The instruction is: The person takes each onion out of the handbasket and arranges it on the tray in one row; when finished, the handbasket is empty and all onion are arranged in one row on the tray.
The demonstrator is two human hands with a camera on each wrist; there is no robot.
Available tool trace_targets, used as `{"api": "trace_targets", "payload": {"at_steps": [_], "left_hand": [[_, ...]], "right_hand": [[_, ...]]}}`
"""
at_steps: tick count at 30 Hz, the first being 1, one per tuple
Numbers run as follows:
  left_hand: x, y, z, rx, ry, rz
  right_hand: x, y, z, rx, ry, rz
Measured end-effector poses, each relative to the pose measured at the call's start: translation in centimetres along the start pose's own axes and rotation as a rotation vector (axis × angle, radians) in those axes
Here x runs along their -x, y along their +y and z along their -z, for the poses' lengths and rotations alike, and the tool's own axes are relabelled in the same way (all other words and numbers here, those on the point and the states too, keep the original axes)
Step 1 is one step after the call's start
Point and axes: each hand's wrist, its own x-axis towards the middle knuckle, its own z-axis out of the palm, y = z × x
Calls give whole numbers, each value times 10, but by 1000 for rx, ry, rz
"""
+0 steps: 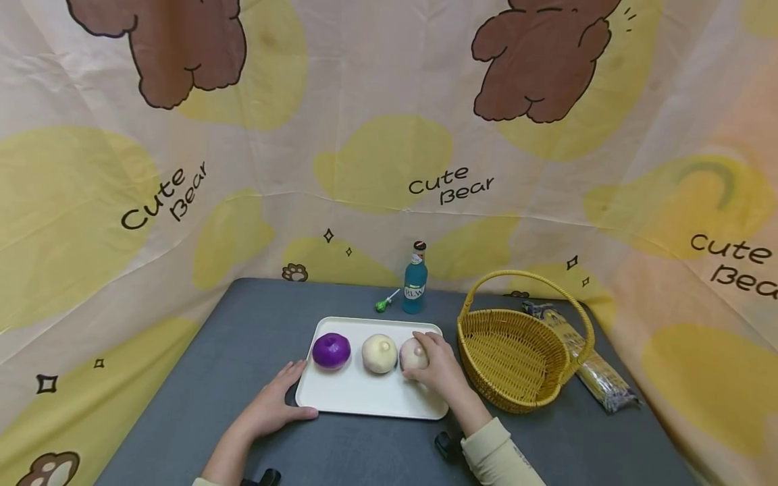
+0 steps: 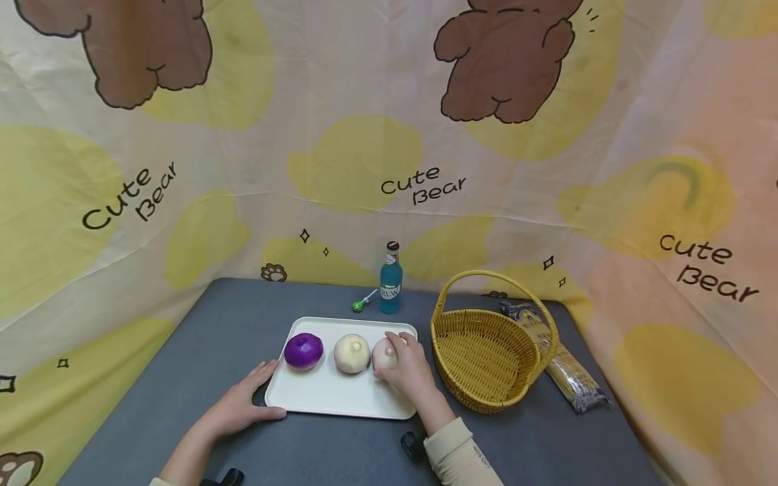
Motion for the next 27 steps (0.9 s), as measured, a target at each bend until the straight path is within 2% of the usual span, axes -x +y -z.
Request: {"api": "trace_targets", "payload": {"at_steps": [8,13,18,23,27], "left_hand": [[0,0,1,-6,-3,-2],[1,0,0,-8,-3,-7],[2,1,1,-3,-4,-19],[4,2,2,-25,-5,-30],[9,4,10,-36,-25,-36]], "right_hand": [[3,-2,4,-8,6,22],[8,-6,16,-17,22,30],[15,-15,40,-43,33,42],[26,-19,72,-10,57,109],[38,-21,102,16,74,161]]}}
